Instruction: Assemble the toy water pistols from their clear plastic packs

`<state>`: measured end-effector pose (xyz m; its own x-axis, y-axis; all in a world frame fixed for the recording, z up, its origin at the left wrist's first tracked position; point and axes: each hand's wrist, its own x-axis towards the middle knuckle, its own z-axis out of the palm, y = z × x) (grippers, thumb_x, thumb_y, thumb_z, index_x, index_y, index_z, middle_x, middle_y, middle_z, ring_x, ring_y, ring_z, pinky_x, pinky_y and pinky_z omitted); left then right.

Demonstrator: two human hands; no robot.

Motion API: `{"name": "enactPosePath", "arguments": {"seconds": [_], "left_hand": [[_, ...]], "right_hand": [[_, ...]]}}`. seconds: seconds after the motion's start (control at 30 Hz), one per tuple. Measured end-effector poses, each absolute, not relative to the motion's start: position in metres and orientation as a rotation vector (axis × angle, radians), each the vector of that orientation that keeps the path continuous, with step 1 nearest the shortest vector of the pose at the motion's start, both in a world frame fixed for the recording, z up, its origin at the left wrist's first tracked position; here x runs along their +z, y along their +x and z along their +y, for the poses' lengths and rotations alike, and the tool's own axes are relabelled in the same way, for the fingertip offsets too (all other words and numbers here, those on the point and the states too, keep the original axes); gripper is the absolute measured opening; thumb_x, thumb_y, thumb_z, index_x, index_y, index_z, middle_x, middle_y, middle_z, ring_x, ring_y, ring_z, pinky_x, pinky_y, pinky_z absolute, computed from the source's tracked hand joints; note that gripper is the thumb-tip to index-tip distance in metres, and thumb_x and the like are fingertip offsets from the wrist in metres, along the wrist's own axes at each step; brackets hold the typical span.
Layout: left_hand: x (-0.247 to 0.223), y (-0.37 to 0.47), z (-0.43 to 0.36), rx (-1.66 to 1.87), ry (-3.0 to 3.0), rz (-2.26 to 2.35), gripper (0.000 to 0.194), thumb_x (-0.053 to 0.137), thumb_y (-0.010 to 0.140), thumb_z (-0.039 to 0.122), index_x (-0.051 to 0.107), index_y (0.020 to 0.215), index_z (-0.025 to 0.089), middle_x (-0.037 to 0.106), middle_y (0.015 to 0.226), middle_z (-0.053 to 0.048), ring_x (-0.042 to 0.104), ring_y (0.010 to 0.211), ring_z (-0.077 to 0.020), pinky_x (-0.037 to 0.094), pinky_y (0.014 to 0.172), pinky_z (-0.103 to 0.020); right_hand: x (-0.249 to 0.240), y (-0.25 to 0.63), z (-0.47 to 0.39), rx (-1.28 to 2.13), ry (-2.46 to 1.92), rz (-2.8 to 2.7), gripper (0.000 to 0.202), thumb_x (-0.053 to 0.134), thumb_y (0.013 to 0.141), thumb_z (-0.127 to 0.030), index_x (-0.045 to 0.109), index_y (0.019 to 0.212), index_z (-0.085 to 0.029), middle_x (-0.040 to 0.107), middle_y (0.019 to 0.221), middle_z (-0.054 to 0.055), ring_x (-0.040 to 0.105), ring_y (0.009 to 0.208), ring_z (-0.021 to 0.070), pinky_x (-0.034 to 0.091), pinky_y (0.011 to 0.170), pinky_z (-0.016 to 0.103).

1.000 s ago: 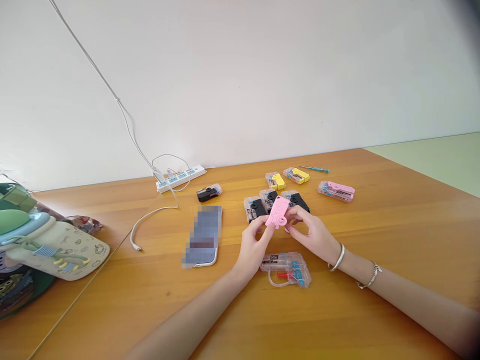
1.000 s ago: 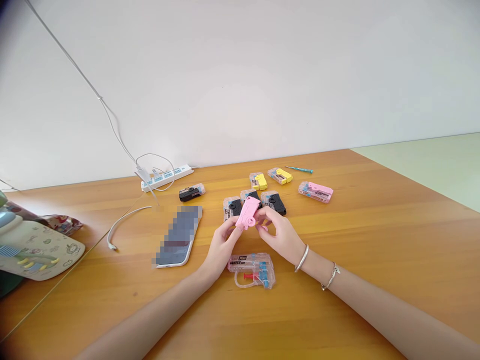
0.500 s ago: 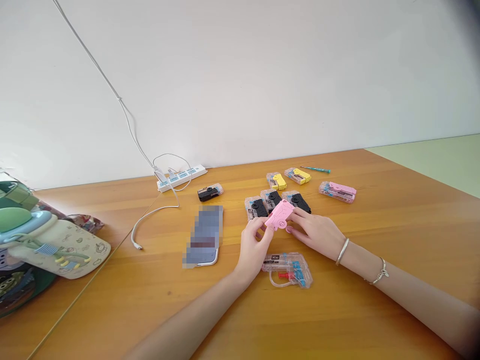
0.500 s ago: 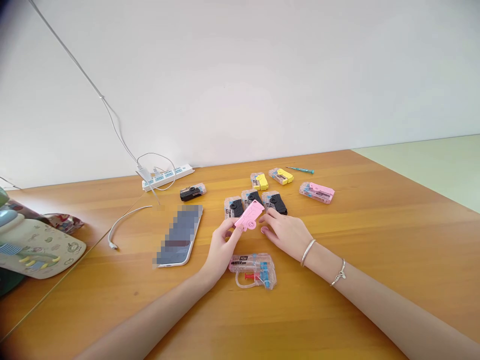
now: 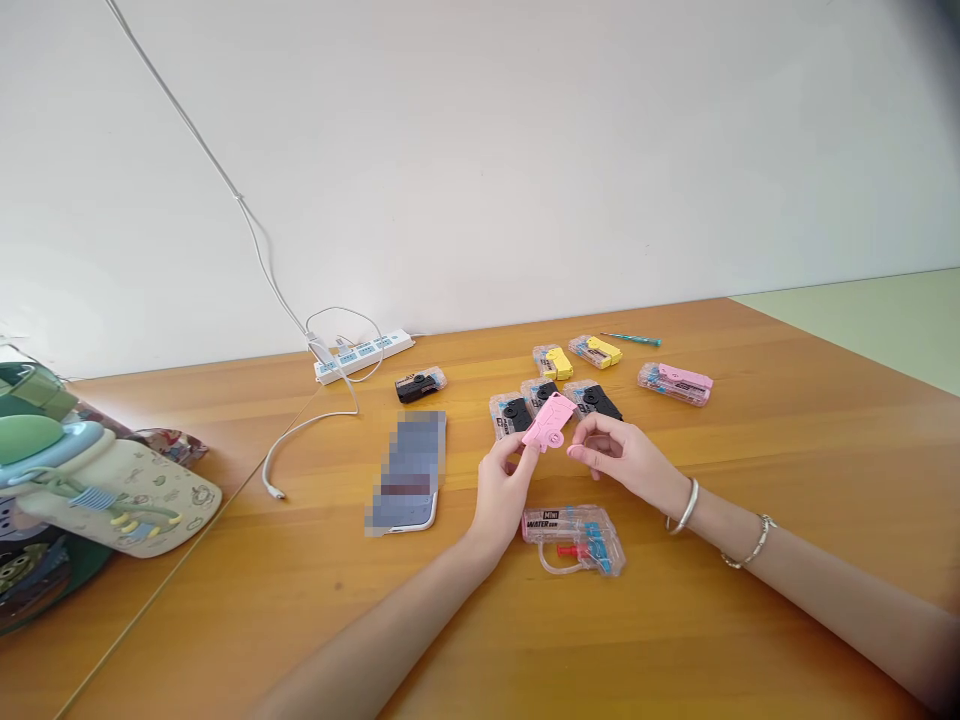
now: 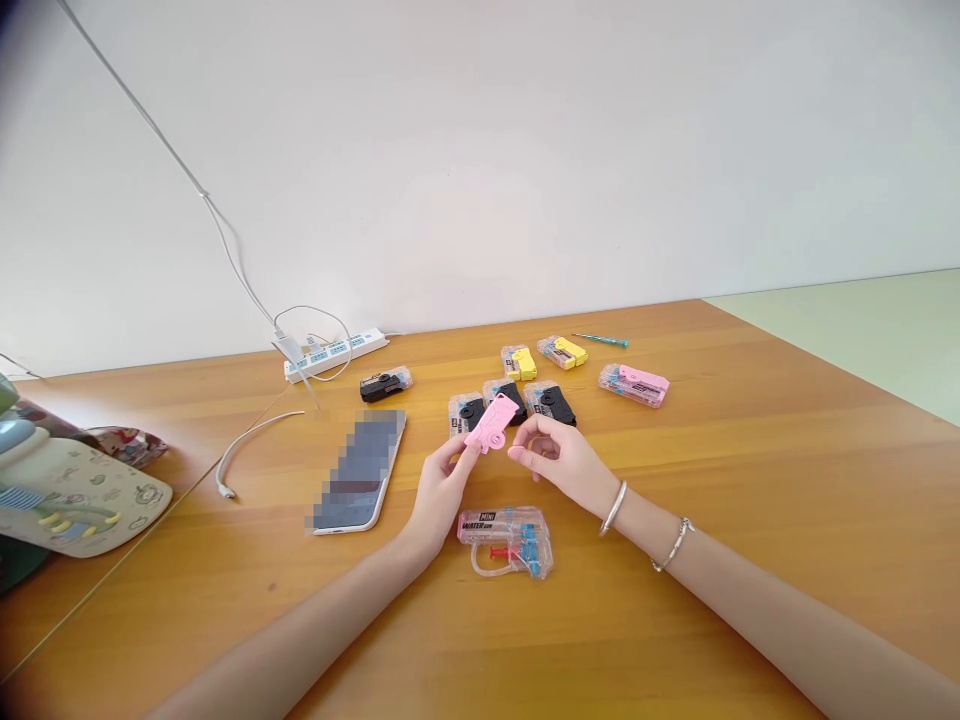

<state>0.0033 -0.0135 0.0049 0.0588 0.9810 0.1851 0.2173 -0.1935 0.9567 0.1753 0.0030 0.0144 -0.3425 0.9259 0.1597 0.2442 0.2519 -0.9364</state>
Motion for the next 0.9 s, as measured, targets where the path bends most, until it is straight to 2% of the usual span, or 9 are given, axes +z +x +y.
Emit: {"name": "enactPosePath", "arguments": {"seconds": [0.13, 0.53, 0.73, 0.9], "left_hand": [[0.003, 0.004, -0.014, 1.146, 1.645, 1.273, 0.022, 0.048, 0.084, 0.033, 0.065, 0.081, 0.019, 0.066, 0.091, -0.003, 0.055, 0.088, -0.0179, 0.040, 0.066, -0.024], [0.005, 0.007, -0.017, 1.109, 1.790, 1.251, 0.014, 0.053, 0.081, 0.029, 0.064, 0.084, 0.021, 0.065, 0.090, -0.002, 0.055, 0.077, -0.0141, 0.040, 0.064, -0.024], [0.002, 0.006, -0.016, 1.116, 1.757, 1.223, 0.013, 0.051, 0.082, 0.027, 0.061, 0.081, 0.020, 0.062, 0.089, -0.001, 0.053, 0.076, -0.0131, 0.040, 0.064, -0.022], [0.000, 0.005, -0.015, 1.130, 1.741, 1.216, 0.016, 0.053, 0.081, 0.032, 0.059, 0.075, 0.018, 0.059, 0.081, -0.001, 0.052, 0.073, -0.0126, 0.041, 0.062, -0.022]], "right_hand": [[0.015, 0.169, -0.002, 1.196, -1.018, -1.582, 0.029, 0.063, 0.072, -0.045, 0.050, 0.072, -0.020, 0.053, 0.078, -0.001, 0.046, 0.052, 0.0078, 0.044, 0.049, 0.025], [0.003, 0.164, 0.000, 1.167, -1.032, -1.453, 0.034, 0.066, 0.069, -0.048, 0.046, 0.078, -0.021, 0.052, 0.075, 0.000, 0.051, 0.063, 0.0125, 0.044, 0.045, 0.023], [0.006, 0.168, -0.005, 1.058, -1.128, -1.724, 0.031, 0.050, 0.082, -0.048, 0.057, 0.089, -0.019, 0.056, 0.072, 0.001, 0.049, 0.057, 0.0120, 0.045, 0.050, 0.025], [0.006, 0.169, -0.007, 1.041, -1.106, -1.846, 0.032, 0.045, 0.086, -0.046, 0.059, 0.095, -0.020, 0.055, 0.062, -0.001, 0.053, 0.055, 0.0140, 0.045, 0.054, 0.027]]}}
